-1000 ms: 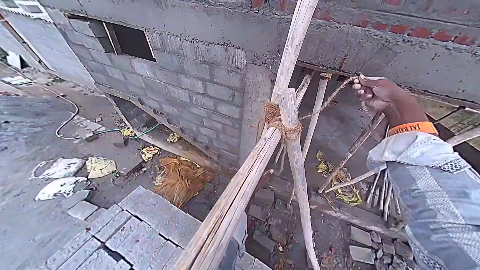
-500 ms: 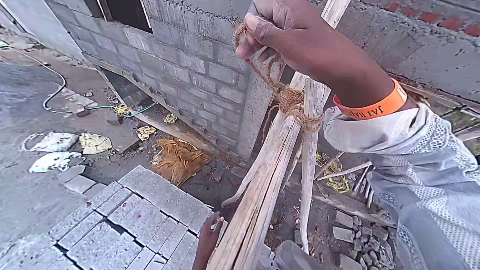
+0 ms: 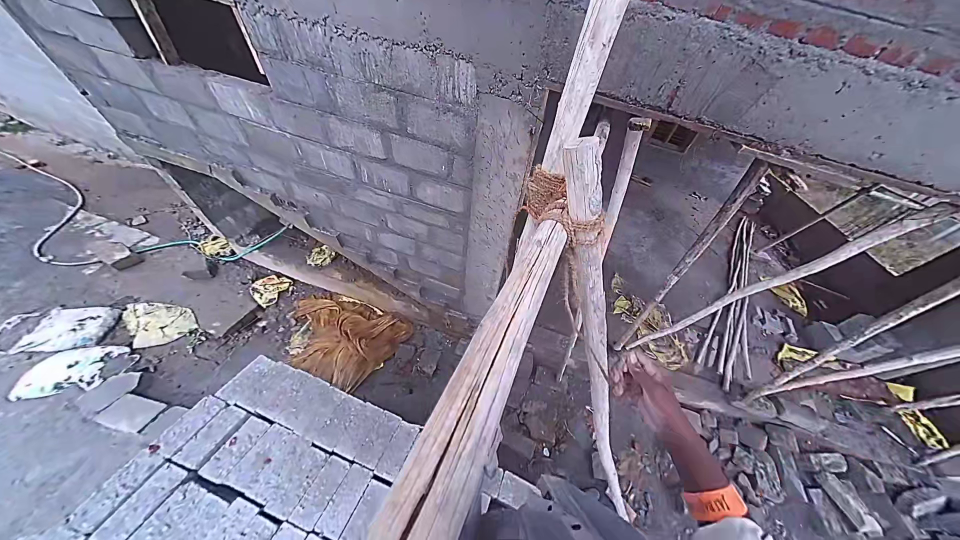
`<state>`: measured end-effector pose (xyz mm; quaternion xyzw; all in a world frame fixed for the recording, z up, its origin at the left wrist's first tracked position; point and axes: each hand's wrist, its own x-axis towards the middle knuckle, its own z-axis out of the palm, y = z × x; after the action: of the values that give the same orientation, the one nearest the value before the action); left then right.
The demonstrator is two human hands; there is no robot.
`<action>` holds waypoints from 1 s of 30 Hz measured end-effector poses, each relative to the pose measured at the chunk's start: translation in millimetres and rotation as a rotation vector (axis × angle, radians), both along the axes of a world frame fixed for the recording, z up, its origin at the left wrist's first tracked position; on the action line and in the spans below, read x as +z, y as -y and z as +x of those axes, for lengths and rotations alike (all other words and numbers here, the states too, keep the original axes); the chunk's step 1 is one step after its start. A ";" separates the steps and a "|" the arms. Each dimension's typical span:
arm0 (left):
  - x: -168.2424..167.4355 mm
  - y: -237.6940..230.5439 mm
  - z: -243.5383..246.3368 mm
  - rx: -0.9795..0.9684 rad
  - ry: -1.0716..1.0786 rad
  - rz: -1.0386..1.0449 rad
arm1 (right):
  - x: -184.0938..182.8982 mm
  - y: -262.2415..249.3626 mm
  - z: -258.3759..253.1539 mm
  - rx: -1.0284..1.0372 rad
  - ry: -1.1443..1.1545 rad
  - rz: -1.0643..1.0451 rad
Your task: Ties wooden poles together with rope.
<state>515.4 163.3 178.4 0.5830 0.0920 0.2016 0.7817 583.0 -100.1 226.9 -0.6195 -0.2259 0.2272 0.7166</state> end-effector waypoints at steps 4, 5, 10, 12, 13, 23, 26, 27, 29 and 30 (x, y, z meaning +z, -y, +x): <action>8.0 6.7 79.4 0.078 -0.074 0.189 | -46.2 13.0 9.5 0.079 0.383 -0.392; 18.6 14.2 86.5 0.064 -0.061 0.141 | -42.9 14.5 11.1 0.077 0.484 -0.455; 29.2 23.5 102.9 0.241 -0.192 0.236 | 8.8 9.7 65.4 -0.182 0.441 -0.322; 27.9 19.4 102.6 0.290 -0.273 0.349 | 24.4 0.0 104.0 -0.180 0.344 -0.239; 29.1 16.2 105.9 0.305 -0.297 0.409 | 31.9 -11.0 124.1 -0.162 0.304 -0.215; 30.8 10.0 181.4 0.236 -0.269 0.416 | 54.4 -154.1 199.5 0.311 0.327 -0.221; 37.8 12.3 187.8 0.208 -0.252 0.356 | 69.1 -162.4 204.5 0.347 0.451 -0.387; 39.1 14.5 187.1 0.201 -0.245 0.329 | 74.6 -164.7 212.6 0.313 0.514 -0.450; 39.1 11.9 181.3 0.205 -0.222 0.359 | 87.5 -167.5 235.5 0.202 0.642 -0.477; 35.4 6.0 176.8 0.205 -0.220 0.401 | 100.3 -164.5 244.9 0.133 0.700 -0.481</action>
<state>692.2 157.3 213.8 0.7325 0.1935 0.2294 0.6111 827.9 64.4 327.2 -0.7926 -0.4356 0.0952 0.4158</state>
